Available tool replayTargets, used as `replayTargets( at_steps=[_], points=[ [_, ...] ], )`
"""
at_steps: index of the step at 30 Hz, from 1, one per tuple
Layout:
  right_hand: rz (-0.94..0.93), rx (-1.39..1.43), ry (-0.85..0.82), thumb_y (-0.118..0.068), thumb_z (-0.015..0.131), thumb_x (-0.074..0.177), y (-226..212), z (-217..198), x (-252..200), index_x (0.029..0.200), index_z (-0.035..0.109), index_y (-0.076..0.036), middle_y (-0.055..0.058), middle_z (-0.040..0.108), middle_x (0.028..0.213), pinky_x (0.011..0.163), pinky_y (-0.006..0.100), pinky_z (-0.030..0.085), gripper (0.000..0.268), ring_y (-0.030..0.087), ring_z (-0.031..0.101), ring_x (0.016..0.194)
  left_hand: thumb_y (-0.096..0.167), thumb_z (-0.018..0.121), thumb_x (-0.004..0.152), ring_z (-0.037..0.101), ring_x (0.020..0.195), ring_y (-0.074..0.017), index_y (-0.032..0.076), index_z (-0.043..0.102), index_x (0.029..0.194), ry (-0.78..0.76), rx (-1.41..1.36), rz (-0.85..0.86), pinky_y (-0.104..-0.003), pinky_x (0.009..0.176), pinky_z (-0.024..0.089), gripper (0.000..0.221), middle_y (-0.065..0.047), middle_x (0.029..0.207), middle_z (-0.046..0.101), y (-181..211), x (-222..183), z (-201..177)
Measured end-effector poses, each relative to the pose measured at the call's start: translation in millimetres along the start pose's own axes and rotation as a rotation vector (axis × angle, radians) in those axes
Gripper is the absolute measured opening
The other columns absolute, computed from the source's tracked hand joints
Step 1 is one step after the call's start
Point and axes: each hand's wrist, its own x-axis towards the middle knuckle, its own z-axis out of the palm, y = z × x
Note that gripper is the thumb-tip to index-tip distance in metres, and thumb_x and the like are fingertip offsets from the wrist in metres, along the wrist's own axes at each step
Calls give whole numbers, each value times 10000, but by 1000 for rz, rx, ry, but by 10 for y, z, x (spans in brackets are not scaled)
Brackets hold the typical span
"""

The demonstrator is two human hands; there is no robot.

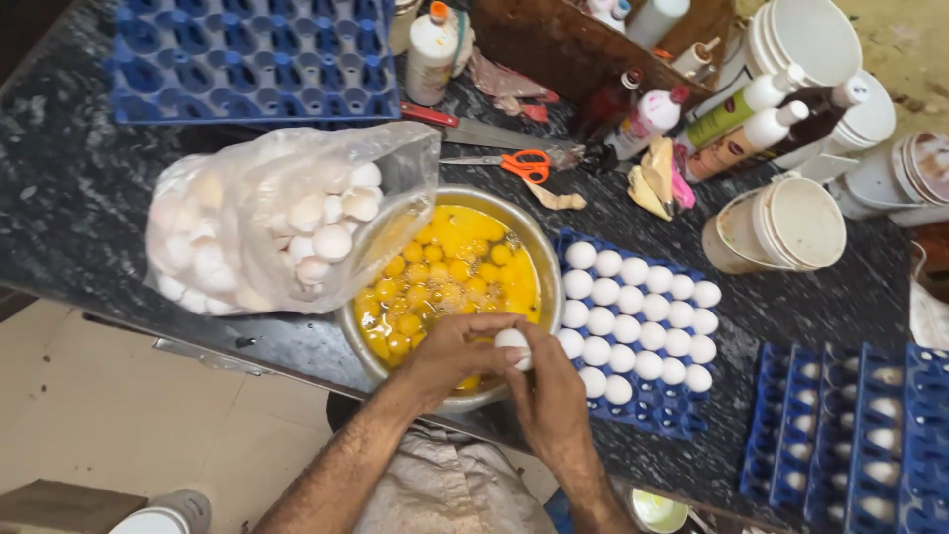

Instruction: The person cracks eggs by hand into a metal bowl, placing the empty shells into a plastic bag and picking up new eggs from blue plastic trays.

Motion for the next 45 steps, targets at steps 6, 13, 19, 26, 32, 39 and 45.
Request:
replayTargets(
  at_steps=[6, 13, 19, 26, 32, 39, 45],
  points=[
    [-124, 52, -48, 10, 703, 868, -157, -127, 180, 1398, 513, -37, 198, 657, 1270, 882, 393, 587, 565, 364, 692, 1132, 13, 795, 825, 719, 908, -176, -83, 618, 1371, 49, 48, 164, -271, 806, 580, 582, -213, 1112, 757, 104, -47, 9],
    [70, 303, -91, -34, 761, 861, -127, -138, 295, 1348, 606, -43, 155, 696, 1221, 802, 306, 613, 511, 238, 729, 1030, 0, 784, 840, 718, 1005, -192, -96, 640, 1321, 34, -143, 226, -280, 876, 600, 512, -177, 1168, 738, 54, -2, -5],
    [-84, 124, -68, -83, 765, 873, -210, -220, 363, 1319, 602, -29, 147, 676, 1237, 784, 292, 643, 478, 231, 732, 1042, 6, 811, 826, 711, 1066, -189, -90, 679, 1267, 94, 5, 384, -279, 934, 599, 470, -140, 1177, 703, 91, -6, -68],
    [-86, 15, 20, -79, 761, 864, -63, -322, 393, 1267, 614, -2, 198, 576, 1133, 653, 285, 632, 436, 214, 693, 869, 140, 890, 743, 710, 997, -169, 82, 767, 1158, 374, 750, 571, -288, 873, 605, 437, -81, 1100, 694, 410, -231, 136],
    [586, 1120, 17, -295, 646, 1111, 1074, 164, 119, 1120, 552, -31, 133, 514, 728, 392, 227, 365, 280, 116, 496, 477, 153, 864, 774, 722, 982, -211, 91, 773, 1152, 464, 982, 751, -319, 876, 575, 393, -84, 1075, 729, 448, -358, 181],
    [388, 1192, -185, -39, 664, 871, -243, -122, 559, 1320, 557, -6, -14, 679, 1311, 821, 329, 639, 462, 168, 770, 1017, -38, 688, 681, 528, 1213, -454, 18, 682, 1272, 1219, 1579, 1041, -469, 1029, 458, 594, -192, 1346, 611, 1045, -783, 97],
    [651, -55, 202, -245, 646, 1003, 1040, -455, -5, 1412, 634, -71, 312, 681, 1186, 886, 458, 562, 444, 411, 692, 1014, -69, 643, 877, 583, 1253, -365, 18, 659, 1296, 1111, 1283, 987, -458, 1076, 473, 428, -168, 1324, 626, 712, -703, -34]
  ],
)
